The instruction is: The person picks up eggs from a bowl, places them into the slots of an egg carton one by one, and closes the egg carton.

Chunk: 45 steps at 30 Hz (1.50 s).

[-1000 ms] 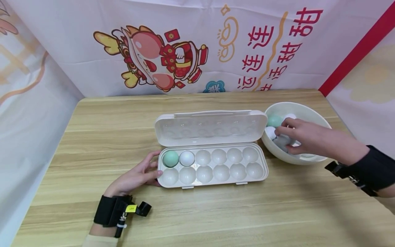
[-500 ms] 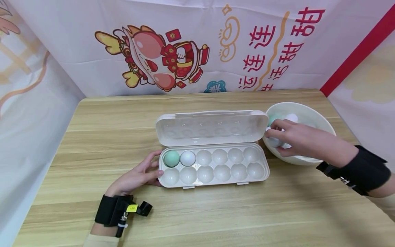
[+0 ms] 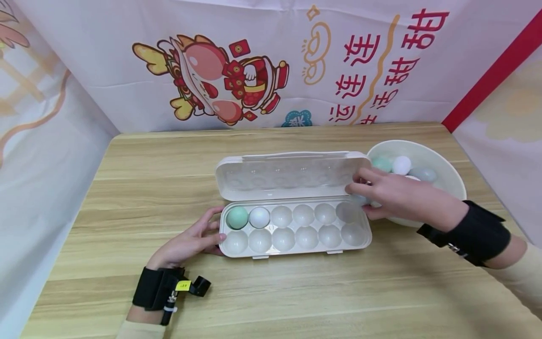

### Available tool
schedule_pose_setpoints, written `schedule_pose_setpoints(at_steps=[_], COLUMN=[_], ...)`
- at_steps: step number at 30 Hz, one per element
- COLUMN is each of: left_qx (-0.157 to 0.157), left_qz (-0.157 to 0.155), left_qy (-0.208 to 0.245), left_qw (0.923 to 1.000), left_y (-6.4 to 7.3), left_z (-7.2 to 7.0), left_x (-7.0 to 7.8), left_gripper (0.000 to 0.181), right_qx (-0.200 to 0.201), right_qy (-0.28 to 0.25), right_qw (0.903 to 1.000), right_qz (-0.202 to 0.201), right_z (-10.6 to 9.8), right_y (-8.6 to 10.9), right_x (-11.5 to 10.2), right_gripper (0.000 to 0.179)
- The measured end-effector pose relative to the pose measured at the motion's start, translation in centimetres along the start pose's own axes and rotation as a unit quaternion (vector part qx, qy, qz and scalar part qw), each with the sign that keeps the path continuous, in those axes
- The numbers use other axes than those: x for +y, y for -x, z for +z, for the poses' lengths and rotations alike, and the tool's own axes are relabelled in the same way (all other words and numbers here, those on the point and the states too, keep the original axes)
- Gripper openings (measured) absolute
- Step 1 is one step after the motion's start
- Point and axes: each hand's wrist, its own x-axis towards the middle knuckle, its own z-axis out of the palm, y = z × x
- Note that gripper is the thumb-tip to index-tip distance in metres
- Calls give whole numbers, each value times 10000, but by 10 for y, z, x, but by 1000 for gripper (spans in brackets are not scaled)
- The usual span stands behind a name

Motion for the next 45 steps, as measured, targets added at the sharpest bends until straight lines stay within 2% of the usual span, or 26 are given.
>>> schedule_pose_setpoints(at_steps=[7, 20, 34, 45], left_qx=[37, 92, 214, 161], left_qz=[-64, -110, -249, -181], left_qy=[6, -22, 65, 17], left_qw=[10000, 9999, 9994, 9997], left_y=[0, 1, 0, 0], left_z=[1, 1, 1, 0], left_x=[0, 0, 1, 0], left_gripper=[59, 61, 63, 63], right_qx=[-107, 98, 71, 105], right_qy=[-163, -429, -503, -682], right_qw=[9998, 9987, 9980, 9966], right_qz=[-65, -270, -386, -443], right_z=[4, 14, 19, 25], right_y=[-14, -38, -52, -62], right_x=[-7, -15, -19, -24], right_gripper=[44, 37, 37, 39])
